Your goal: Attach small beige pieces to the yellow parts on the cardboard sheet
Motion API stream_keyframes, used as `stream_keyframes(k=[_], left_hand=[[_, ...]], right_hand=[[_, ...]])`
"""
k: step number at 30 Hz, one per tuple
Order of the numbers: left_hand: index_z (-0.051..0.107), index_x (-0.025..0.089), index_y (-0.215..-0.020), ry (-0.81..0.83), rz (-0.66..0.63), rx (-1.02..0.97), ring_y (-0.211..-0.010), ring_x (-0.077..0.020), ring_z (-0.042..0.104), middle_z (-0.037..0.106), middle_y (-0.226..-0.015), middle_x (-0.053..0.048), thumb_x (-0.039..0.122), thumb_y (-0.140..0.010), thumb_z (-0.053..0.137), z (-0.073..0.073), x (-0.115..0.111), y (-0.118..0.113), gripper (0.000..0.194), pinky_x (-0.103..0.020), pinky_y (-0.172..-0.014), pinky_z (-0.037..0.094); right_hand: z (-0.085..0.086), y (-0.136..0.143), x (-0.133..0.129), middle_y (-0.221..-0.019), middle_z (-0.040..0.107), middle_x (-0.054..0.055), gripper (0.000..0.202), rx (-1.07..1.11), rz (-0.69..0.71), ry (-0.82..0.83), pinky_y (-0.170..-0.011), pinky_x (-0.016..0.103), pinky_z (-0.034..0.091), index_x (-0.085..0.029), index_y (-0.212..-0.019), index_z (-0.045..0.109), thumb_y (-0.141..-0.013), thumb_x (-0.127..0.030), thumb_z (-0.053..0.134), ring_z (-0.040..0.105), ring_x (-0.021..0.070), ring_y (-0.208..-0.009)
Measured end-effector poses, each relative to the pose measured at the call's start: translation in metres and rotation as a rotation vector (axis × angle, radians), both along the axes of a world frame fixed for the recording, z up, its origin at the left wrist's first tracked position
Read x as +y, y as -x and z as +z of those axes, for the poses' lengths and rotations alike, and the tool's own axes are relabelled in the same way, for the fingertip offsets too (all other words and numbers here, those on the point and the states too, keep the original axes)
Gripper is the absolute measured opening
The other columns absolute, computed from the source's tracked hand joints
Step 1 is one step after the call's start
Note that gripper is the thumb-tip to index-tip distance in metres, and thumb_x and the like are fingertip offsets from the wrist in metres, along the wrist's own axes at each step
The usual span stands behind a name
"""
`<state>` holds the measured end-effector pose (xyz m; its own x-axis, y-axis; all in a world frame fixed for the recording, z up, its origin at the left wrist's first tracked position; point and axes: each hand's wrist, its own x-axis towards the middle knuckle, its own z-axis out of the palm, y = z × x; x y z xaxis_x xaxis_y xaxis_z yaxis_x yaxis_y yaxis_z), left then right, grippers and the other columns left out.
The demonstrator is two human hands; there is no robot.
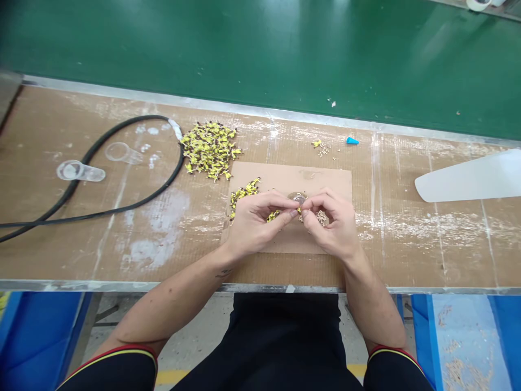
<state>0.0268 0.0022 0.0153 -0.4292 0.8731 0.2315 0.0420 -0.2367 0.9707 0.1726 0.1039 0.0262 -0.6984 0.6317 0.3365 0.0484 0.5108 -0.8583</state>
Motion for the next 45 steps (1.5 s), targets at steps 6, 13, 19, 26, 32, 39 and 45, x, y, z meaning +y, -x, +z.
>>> stream_keyframes(k=[6, 13, 19, 26, 32, 39, 45], left_hand=[[0.08, 0.017, -0.092, -0.044, 0.005, 0.044, -0.079, -0.014, 0.076, 0.081, -0.087, -0.006, 0.007, -0.086, 0.072, 0.001, -0.001, 0.001, 0.014, -0.024, -0.073, 0.061], [0.079, 0.017, -0.093, -0.106, 0.015, 0.19, -0.075, -0.012, 0.074, 0.079, -0.084, -0.004, 0.006, -0.088, 0.071, 0.004, -0.001, 0.004, 0.015, -0.022, -0.071, 0.061], [0.075, 0.016, -0.097, -0.243, 0.098, 0.56, -0.075, -0.0094, 0.073, 0.076, -0.084, -0.004, 0.002, -0.09, 0.066, 0.004, -0.007, 0.006, 0.018, -0.017, -0.07, 0.06], [0.067, 0.017, -0.109, -0.267, 0.119, 0.683, -0.076, -0.0103, 0.074, 0.077, -0.09, -0.003, 0.002, -0.09, 0.065, 0.005, -0.007, 0.006, 0.024, -0.019, -0.072, 0.061], [0.06, 0.021, -0.125, -0.268, 0.094, 0.628, -0.078, -0.0097, 0.075, 0.079, -0.096, -0.001, 0.003, -0.09, 0.061, 0.006, -0.008, 0.006, 0.039, -0.021, -0.079, 0.063], [0.064, 0.019, -0.121, -0.224, 0.021, 0.498, -0.075, -0.0107, 0.075, 0.076, -0.084, 0.001, 0.006, -0.087, 0.067, -0.001, -0.003, 0.013, 0.037, -0.022, -0.08, 0.062], [0.073, 0.019, -0.093, -0.042, 0.484, 0.581, -0.076, -0.0125, 0.071, 0.078, -0.087, -0.002, 0.014, -0.087, 0.068, -0.005, -0.006, 0.096, 0.009, -0.027, -0.075, 0.059]], right_hand=[[0.0, 0.0, 0.0, -0.076, 0.063, -0.002, 0.016, 0.009, 0.017, 0.067, -0.058, 0.026, 0.044, -0.023, -0.083, 0.068, -0.086, -0.008, 0.067, 0.058, 0.0128, -0.068], [0.001, -0.001, 0.001, -0.075, 0.063, -0.002, 0.015, 0.0, 0.06, 0.132, -0.058, 0.027, 0.044, -0.023, -0.08, 0.067, -0.088, -0.01, 0.067, 0.057, 0.0124, -0.067], [0.0, -0.001, 0.0, -0.074, 0.061, -0.002, 0.015, -0.016, 0.07, 0.145, -0.058, 0.027, 0.044, -0.023, -0.079, 0.066, -0.087, -0.011, 0.066, 0.057, 0.0129, -0.067], [-0.001, -0.001, 0.001, -0.072, 0.059, -0.001, 0.013, -0.013, 0.101, 0.181, -0.058, 0.028, 0.043, -0.022, -0.078, 0.066, -0.087, -0.013, 0.067, 0.055, 0.0134, -0.066], [0.002, 0.0, 0.002, -0.069, 0.061, -0.001, 0.013, -0.045, 0.118, 0.233, -0.057, 0.029, 0.042, -0.022, -0.074, 0.063, -0.086, -0.016, 0.065, 0.053, 0.0139, -0.063], [0.001, -0.001, 0.003, -0.074, 0.06, -0.001, 0.007, -0.067, 0.111, 0.23, -0.056, 0.028, 0.044, -0.022, -0.079, 0.064, -0.086, -0.021, 0.067, 0.055, 0.013, -0.063], [0.002, -0.022, 0.029, -0.084, 0.064, 0.001, 0.006, 0.078, -0.198, 0.016, -0.06, 0.029, 0.048, -0.025, -0.093, 0.069, -0.087, -0.022, 0.069, 0.059, 0.0149, -0.07]])
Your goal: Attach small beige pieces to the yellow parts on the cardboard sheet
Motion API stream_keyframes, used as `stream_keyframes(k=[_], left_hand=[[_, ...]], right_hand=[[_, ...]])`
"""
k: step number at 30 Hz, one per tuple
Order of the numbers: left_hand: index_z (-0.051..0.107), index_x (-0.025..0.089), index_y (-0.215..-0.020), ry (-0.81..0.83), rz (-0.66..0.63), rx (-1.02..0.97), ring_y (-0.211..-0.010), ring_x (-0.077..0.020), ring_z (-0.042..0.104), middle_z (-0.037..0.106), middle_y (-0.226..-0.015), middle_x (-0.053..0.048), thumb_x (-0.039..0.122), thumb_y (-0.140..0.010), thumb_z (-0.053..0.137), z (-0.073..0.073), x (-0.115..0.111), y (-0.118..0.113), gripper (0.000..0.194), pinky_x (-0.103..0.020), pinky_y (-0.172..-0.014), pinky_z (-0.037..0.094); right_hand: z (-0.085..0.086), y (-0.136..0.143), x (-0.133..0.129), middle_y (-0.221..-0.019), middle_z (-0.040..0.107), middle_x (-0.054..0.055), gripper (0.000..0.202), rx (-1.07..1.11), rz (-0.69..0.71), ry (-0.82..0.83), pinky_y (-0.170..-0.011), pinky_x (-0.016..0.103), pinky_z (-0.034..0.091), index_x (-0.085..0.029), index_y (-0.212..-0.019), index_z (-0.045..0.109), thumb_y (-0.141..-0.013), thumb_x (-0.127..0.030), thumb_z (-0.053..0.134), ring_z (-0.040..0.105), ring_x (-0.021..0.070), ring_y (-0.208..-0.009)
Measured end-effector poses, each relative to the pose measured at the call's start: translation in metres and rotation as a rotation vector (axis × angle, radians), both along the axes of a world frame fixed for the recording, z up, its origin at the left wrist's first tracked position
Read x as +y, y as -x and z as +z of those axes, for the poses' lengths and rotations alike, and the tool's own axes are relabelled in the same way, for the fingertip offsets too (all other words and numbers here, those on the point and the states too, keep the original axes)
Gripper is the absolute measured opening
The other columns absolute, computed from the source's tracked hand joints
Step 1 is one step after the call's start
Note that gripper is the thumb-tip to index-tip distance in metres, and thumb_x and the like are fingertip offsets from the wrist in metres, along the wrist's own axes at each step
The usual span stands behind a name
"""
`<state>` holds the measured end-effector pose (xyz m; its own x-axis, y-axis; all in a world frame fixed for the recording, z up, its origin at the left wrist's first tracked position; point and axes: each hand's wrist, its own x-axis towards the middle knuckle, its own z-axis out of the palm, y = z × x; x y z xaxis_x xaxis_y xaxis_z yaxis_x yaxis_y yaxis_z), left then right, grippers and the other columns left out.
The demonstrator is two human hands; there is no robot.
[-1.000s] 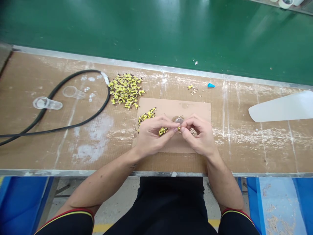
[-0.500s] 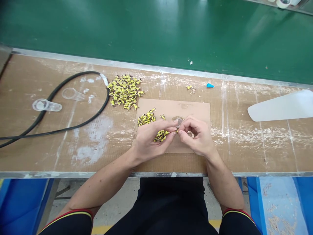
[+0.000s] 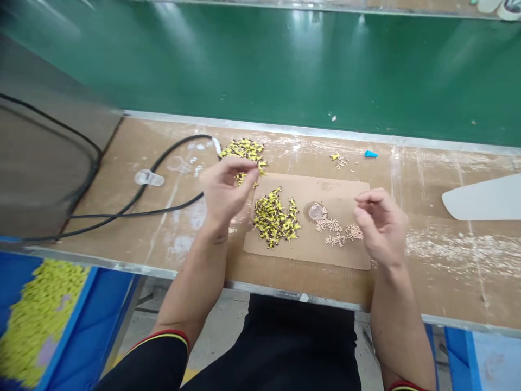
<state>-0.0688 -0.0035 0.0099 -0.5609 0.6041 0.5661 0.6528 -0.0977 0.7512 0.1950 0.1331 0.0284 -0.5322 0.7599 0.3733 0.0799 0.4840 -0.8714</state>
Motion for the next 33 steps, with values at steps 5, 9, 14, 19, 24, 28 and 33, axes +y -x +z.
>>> stream_keyframes(k=[5, 9, 14, 19, 24, 28, 33], left_hand=[[0.073, 0.018, -0.088, 0.3, 0.282, -0.001, -0.076, -0.0165, 0.066, 0.076, -0.085, -0.004, 0.011, -0.082, 0.064, -0.025, -0.012, 0.072, 0.013, -0.031, -0.071, 0.053], [0.072, 0.021, -0.1, 0.181, 0.406, 0.15, -0.088, -0.0188, 0.066, 0.074, -0.108, -0.008, 0.014, -0.087, 0.062, -0.022, -0.016, 0.074, 0.018, -0.034, -0.074, 0.052], [0.072, 0.022, -0.099, 0.246, -0.06, 0.305, -0.096, -0.0206, 0.067, 0.073, -0.102, -0.006, 0.024, -0.093, 0.061, 0.005, -0.016, 0.033, 0.013, -0.036, -0.086, 0.054], [0.073, 0.021, -0.113, 0.563, -0.489, 0.419, -0.109, -0.0259, 0.064, 0.07, -0.115, -0.011, 0.022, -0.098, 0.055, 0.001, -0.006, 0.006, 0.023, -0.043, -0.097, 0.051], [0.075, 0.02, -0.107, 0.634, -0.521, 0.408, -0.1, -0.0235, 0.065, 0.071, -0.102, -0.009, 0.014, -0.099, 0.049, -0.015, 0.002, -0.001, 0.028, -0.037, -0.088, 0.051], [0.076, 0.018, -0.103, 0.658, -0.469, 0.44, -0.095, -0.0227, 0.064, 0.07, -0.095, -0.008, 0.012, -0.098, 0.049, -0.02, 0.004, -0.005, 0.028, -0.036, -0.087, 0.049], [0.073, 0.02, -0.118, 0.624, -0.5, 0.45, -0.11, -0.0261, 0.062, 0.069, -0.117, -0.012, 0.017, -0.1, 0.048, -0.015, 0.004, -0.016, 0.03, -0.042, -0.095, 0.045]], right_hand=[[-0.01, -0.013, 0.02, -0.078, 0.067, 0.003, 0.011, -0.405, 0.053, -0.269, -0.058, 0.033, 0.046, -0.023, -0.087, 0.069, -0.093, -0.032, 0.064, 0.06, 0.0169, -0.064], [-0.019, -0.018, 0.026, -0.087, 0.072, 0.006, 0.02, -0.586, 0.221, -0.303, -0.064, 0.036, 0.052, -0.022, -0.099, 0.073, -0.094, -0.04, 0.065, 0.066, 0.0204, -0.07], [-0.021, -0.021, 0.029, -0.094, 0.075, 0.006, 0.015, -0.673, 0.338, -0.227, -0.071, 0.037, 0.055, -0.025, -0.1, 0.077, -0.091, -0.032, 0.067, 0.07, 0.0215, -0.077], [-0.023, -0.014, 0.026, -0.092, 0.075, 0.005, 0.014, -0.697, 0.363, -0.216, -0.071, 0.036, 0.053, -0.026, -0.098, 0.079, -0.093, -0.027, 0.066, 0.069, 0.0205, -0.076], [-0.026, -0.01, 0.023, -0.088, 0.074, 0.005, 0.016, -0.74, 0.392, -0.289, -0.071, 0.035, 0.051, -0.025, -0.087, 0.076, -0.094, -0.024, 0.062, 0.068, 0.0209, -0.077], [-0.022, -0.008, 0.022, -0.091, 0.074, 0.006, 0.016, -0.802, 0.385, -0.321, -0.07, 0.036, 0.05, -0.025, -0.084, 0.069, -0.093, -0.019, 0.056, 0.068, 0.0244, -0.084], [-0.017, -0.011, 0.024, -0.086, 0.068, 0.007, 0.012, -0.755, 0.359, -0.276, -0.071, 0.037, 0.048, -0.024, -0.086, 0.058, -0.095, -0.02, 0.051, 0.063, 0.0241, -0.08]])
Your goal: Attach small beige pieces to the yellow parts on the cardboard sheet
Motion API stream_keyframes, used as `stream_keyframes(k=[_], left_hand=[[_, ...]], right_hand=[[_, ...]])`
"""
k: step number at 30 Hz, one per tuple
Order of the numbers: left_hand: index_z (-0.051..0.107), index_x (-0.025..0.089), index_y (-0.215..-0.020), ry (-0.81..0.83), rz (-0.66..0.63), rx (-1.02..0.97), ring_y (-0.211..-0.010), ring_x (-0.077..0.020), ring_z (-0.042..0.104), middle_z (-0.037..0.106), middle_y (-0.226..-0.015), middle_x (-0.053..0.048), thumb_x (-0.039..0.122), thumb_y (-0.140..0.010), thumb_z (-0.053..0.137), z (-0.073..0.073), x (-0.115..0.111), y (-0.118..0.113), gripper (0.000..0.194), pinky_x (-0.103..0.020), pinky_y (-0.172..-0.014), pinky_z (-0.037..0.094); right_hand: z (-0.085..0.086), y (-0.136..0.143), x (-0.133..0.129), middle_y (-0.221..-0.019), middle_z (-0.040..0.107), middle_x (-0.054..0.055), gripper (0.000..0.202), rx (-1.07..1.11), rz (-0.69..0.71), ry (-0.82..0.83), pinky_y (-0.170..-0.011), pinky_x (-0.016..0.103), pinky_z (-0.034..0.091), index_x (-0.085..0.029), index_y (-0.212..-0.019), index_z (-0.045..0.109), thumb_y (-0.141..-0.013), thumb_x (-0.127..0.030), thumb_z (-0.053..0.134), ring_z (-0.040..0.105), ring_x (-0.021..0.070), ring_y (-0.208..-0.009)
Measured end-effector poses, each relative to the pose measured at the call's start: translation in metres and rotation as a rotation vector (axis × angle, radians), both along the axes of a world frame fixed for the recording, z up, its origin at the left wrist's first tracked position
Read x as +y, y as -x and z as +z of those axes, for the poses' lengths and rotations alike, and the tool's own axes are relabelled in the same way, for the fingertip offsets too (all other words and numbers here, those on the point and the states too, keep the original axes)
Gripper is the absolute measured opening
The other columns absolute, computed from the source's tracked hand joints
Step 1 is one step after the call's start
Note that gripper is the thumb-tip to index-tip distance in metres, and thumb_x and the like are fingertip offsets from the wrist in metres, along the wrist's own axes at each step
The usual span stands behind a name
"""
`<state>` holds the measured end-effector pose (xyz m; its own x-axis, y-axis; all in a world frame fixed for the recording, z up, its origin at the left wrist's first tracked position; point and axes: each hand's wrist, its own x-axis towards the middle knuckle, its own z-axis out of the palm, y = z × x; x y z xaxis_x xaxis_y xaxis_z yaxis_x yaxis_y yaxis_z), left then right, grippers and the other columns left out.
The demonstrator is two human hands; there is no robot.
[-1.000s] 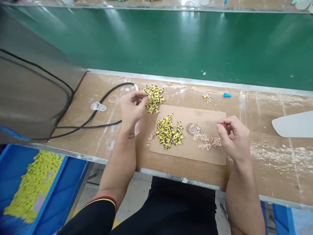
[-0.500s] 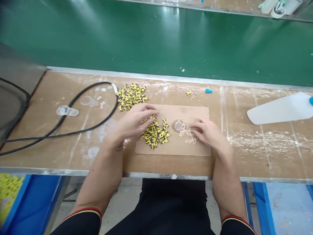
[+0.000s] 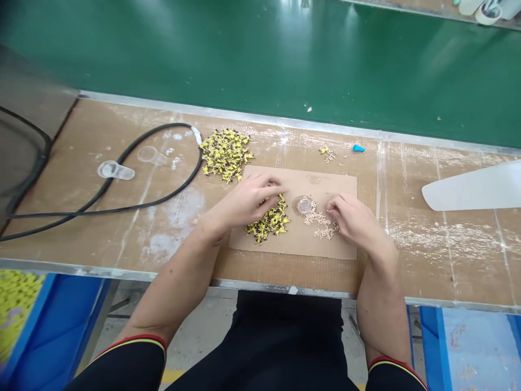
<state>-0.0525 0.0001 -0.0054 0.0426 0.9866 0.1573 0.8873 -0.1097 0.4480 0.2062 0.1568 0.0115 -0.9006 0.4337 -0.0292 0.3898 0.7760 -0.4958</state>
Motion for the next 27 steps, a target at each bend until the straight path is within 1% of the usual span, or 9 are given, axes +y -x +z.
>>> stream_keyframes(k=[2, 5, 11, 14, 17, 19, 22, 25, 27], left_hand=[[0.074, 0.022, -0.115, 0.024, 0.003, -0.013, -0.111, -0.0265, 0.061, 0.068, -0.119, -0.011, 0.016, -0.1, 0.049, 0.0, 0.0, -0.005, 0.029, -0.041, -0.093, 0.044], [0.075, 0.022, -0.102, 0.049, 0.051, -0.033, -0.106, -0.0265, 0.061, 0.07, -0.109, -0.009, 0.016, -0.098, 0.051, -0.001, 0.002, -0.008, 0.025, -0.04, -0.09, 0.043], [0.068, 0.018, -0.091, 0.034, 0.067, -0.076, -0.096, -0.0257, 0.063, 0.07, -0.094, -0.008, 0.017, -0.094, 0.053, -0.001, 0.002, -0.003, 0.015, -0.039, -0.086, 0.045], [0.064, 0.018, -0.093, -0.088, 0.195, -0.143, -0.087, -0.0218, 0.064, 0.07, -0.088, -0.005, 0.015, -0.091, 0.055, 0.006, 0.001, -0.001, 0.01, -0.036, -0.082, 0.047], [0.062, 0.019, -0.104, -0.283, 0.354, -0.265, -0.074, -0.0161, 0.06, 0.065, -0.081, -0.001, 0.013, -0.09, 0.054, 0.016, -0.001, -0.005, 0.017, -0.031, -0.073, 0.047], [0.061, 0.019, -0.101, -0.399, 0.312, -0.327, -0.07, -0.0144, 0.057, 0.063, -0.079, 0.0, 0.011, -0.091, 0.052, 0.022, -0.002, -0.01, 0.016, -0.029, -0.07, 0.048], [0.062, 0.019, -0.089, -0.446, 0.105, -0.424, -0.072, -0.0134, 0.06, 0.065, -0.079, -0.002, 0.009, -0.095, 0.048, 0.026, -0.004, -0.025, 0.018, -0.028, -0.07, 0.049], [0.065, 0.018, -0.09, -0.455, -0.016, -0.527, -0.07, -0.0122, 0.063, 0.068, -0.08, -0.002, 0.009, -0.094, 0.055, 0.026, -0.006, -0.043, 0.014, -0.025, -0.067, 0.051], [0.068, 0.016, -0.092, -0.502, -0.041, -0.539, -0.072, -0.0131, 0.065, 0.071, -0.081, -0.003, 0.015, -0.094, 0.063, 0.025, -0.006, -0.054, 0.005, -0.025, -0.068, 0.053]], right_hand=[[0.0, -0.002, 0.002, -0.082, 0.064, 0.006, 0.012, 0.014, -0.024, 0.01, -0.068, 0.037, 0.047, -0.024, -0.085, 0.054, -0.095, -0.021, 0.049, 0.059, 0.0232, -0.075], [-0.001, -0.003, 0.004, -0.076, 0.062, 0.005, 0.013, 0.002, -0.026, 0.03, -0.064, 0.036, 0.044, -0.025, -0.082, 0.05, -0.094, -0.02, 0.048, 0.057, 0.0223, -0.069], [0.003, -0.004, 0.005, -0.076, 0.067, 0.004, 0.014, -0.015, 0.0, 0.013, -0.065, 0.035, 0.047, -0.024, -0.082, 0.059, -0.094, -0.022, 0.052, 0.062, 0.0219, -0.07], [0.007, -0.007, 0.005, -0.084, 0.074, 0.005, 0.015, 0.03, 0.007, 0.025, -0.07, 0.037, 0.051, -0.023, -0.087, 0.066, -0.095, -0.023, 0.053, 0.067, 0.0228, -0.076], [0.01, -0.012, 0.007, -0.09, 0.076, 0.006, 0.017, 0.113, -0.004, -0.003, -0.073, 0.038, 0.054, -0.023, -0.092, 0.07, -0.097, -0.023, 0.054, 0.071, 0.0233, -0.081], [0.013, -0.013, 0.007, -0.091, 0.077, 0.006, 0.018, 0.165, -0.008, -0.022, -0.073, 0.037, 0.055, -0.024, -0.094, 0.072, -0.098, -0.021, 0.055, 0.071, 0.0225, -0.083], [0.017, -0.009, 0.0, -0.092, 0.076, 0.005, 0.018, 0.272, 0.001, -0.001, -0.071, 0.035, 0.056, -0.025, -0.096, 0.074, -0.098, -0.017, 0.058, 0.072, 0.0201, -0.083], [0.017, 0.001, -0.016, -0.093, 0.077, 0.003, 0.021, 0.496, 0.027, 0.112, -0.069, 0.033, 0.058, -0.028, -0.106, 0.073, -0.094, -0.012, 0.065, 0.073, 0.0186, -0.082], [0.014, 0.01, -0.029, -0.09, 0.077, 0.001, 0.037, 0.659, 0.046, 0.219, -0.066, 0.033, 0.059, -0.03, -0.121, 0.067, -0.09, -0.009, 0.071, 0.073, 0.0184, -0.08]])
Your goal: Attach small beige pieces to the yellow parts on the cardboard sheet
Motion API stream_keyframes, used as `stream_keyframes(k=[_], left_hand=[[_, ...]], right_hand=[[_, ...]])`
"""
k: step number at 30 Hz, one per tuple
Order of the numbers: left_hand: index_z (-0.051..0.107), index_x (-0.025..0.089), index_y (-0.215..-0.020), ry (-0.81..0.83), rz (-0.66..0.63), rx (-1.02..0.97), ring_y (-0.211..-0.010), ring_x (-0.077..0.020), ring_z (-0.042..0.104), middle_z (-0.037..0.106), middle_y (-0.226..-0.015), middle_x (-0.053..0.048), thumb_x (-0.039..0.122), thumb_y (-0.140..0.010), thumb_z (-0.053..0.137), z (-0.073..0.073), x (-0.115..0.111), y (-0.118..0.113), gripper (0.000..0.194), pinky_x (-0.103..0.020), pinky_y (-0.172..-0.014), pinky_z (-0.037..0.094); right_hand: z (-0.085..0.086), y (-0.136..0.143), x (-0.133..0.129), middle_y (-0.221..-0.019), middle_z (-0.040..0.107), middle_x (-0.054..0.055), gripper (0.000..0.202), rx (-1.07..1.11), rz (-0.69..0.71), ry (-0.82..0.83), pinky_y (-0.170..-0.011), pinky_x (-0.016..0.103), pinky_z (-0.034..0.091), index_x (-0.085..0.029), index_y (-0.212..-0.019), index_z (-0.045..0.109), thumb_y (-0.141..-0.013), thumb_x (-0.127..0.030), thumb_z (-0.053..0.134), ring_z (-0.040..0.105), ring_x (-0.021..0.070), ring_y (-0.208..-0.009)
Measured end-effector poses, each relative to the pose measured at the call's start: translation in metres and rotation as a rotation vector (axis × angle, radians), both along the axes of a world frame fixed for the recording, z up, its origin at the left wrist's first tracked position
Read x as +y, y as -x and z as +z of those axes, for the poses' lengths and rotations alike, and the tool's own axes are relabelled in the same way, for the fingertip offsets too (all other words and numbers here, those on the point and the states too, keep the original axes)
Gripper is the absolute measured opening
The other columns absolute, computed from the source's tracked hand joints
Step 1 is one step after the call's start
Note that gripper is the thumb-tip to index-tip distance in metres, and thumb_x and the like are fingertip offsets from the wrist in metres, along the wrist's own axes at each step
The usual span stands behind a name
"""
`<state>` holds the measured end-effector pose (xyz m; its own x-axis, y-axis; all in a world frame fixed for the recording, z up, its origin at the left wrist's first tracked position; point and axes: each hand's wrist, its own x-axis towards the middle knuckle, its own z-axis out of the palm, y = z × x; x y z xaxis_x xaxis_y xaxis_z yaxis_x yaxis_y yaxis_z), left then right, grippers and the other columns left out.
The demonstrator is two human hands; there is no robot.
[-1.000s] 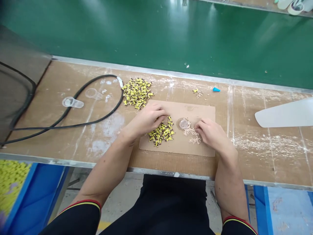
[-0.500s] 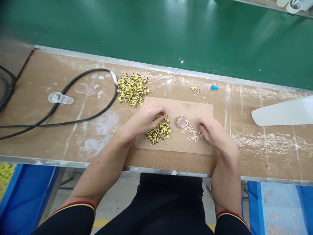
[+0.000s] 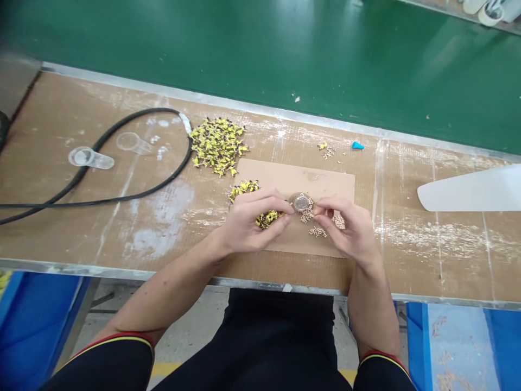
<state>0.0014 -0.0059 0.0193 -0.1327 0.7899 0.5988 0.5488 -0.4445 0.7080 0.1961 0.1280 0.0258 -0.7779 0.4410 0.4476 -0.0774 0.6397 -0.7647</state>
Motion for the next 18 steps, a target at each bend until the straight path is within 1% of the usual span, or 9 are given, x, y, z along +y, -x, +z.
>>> stream_keyframes(k=[2, 4, 8, 10, 12, 14, 16, 18], left_hand=[[0.07, 0.016, -0.092, -0.016, 0.006, -0.003, -0.074, -0.0141, 0.067, 0.073, -0.083, -0.005, 0.022, -0.094, 0.068, 0.0, 0.0, -0.007, 0.007, -0.025, -0.069, 0.053], [0.071, 0.016, -0.092, 0.023, 0.008, -0.038, -0.074, -0.0138, 0.067, 0.074, -0.083, -0.005, 0.023, -0.096, 0.068, 0.001, -0.001, -0.011, 0.009, -0.025, -0.07, 0.053], [0.071, 0.015, -0.09, 0.158, -0.009, -0.142, -0.07, -0.0118, 0.064, 0.072, -0.079, -0.003, 0.019, -0.098, 0.064, 0.004, -0.001, -0.012, 0.011, -0.023, -0.07, 0.051], [0.069, 0.015, -0.087, 0.193, -0.034, -0.196, -0.067, -0.0107, 0.06, 0.069, -0.075, -0.001, 0.017, -0.096, 0.064, 0.005, 0.0, -0.011, 0.011, -0.022, -0.067, 0.049], [0.067, 0.014, -0.085, 0.205, -0.077, -0.259, -0.066, -0.01, 0.058, 0.066, -0.073, -0.001, 0.016, -0.096, 0.063, 0.005, 0.001, -0.011, 0.012, -0.021, -0.065, 0.047], [0.065, 0.015, -0.084, 0.207, -0.112, -0.314, -0.067, -0.01, 0.058, 0.065, -0.074, -0.001, 0.018, -0.097, 0.061, 0.004, 0.001, -0.011, 0.013, -0.02, -0.064, 0.047], [0.064, 0.015, -0.085, 0.195, -0.121, -0.344, -0.069, -0.0104, 0.058, 0.065, -0.076, -0.001, 0.021, -0.098, 0.061, 0.002, 0.002, -0.013, 0.015, -0.021, -0.065, 0.047], [0.063, 0.016, -0.085, 0.171, -0.117, -0.351, -0.069, -0.0106, 0.058, 0.065, -0.076, -0.001, 0.024, -0.099, 0.06, 0.0, 0.002, -0.014, 0.016, -0.021, -0.066, 0.047]], right_hand=[[-0.003, 0.008, -0.01, -0.088, 0.077, 0.0, 0.048, 0.093, 0.015, 0.045, -0.063, 0.032, 0.059, -0.03, -0.127, 0.062, -0.086, -0.006, 0.074, 0.074, 0.0186, -0.079], [-0.006, 0.012, -0.017, -0.089, 0.077, -0.001, 0.052, 0.155, 0.016, 0.03, -0.064, 0.033, 0.061, -0.029, -0.125, 0.06, -0.083, -0.004, 0.077, 0.076, 0.0189, -0.079], [-0.009, 0.015, -0.019, -0.094, 0.079, 0.0, 0.058, 0.226, 0.021, -0.087, -0.069, 0.036, 0.064, -0.03, -0.125, 0.057, -0.08, -0.001, 0.08, 0.077, 0.0197, -0.08], [-0.009, 0.016, -0.019, -0.095, 0.08, 0.001, 0.06, 0.249, -0.003, -0.159, -0.068, 0.036, 0.064, -0.028, -0.125, 0.059, -0.078, 0.0, 0.081, 0.077, 0.0204, -0.082], [-0.008, 0.017, -0.02, -0.093, 0.079, 0.003, 0.055, 0.264, -0.056, -0.221, -0.066, 0.037, 0.063, -0.026, -0.123, 0.064, -0.077, -0.001, 0.082, 0.076, 0.0209, -0.081], [-0.007, 0.02, -0.022, -0.089, 0.078, 0.003, 0.044, 0.248, -0.09, -0.253, -0.065, 0.037, 0.061, -0.025, -0.116, 0.069, -0.08, -0.004, 0.082, 0.074, 0.0204, -0.078], [-0.005, 0.022, -0.024, -0.085, 0.076, 0.002, 0.032, 0.211, -0.087, -0.226, -0.064, 0.036, 0.059, -0.025, -0.108, 0.071, -0.083, -0.007, 0.08, 0.071, 0.0193, -0.075], [-0.004, 0.023, -0.026, -0.083, 0.074, 0.001, 0.024, 0.184, -0.076, -0.159, -0.064, 0.035, 0.057, -0.025, -0.103, 0.071, -0.086, -0.009, 0.077, 0.069, 0.0182, -0.073]])
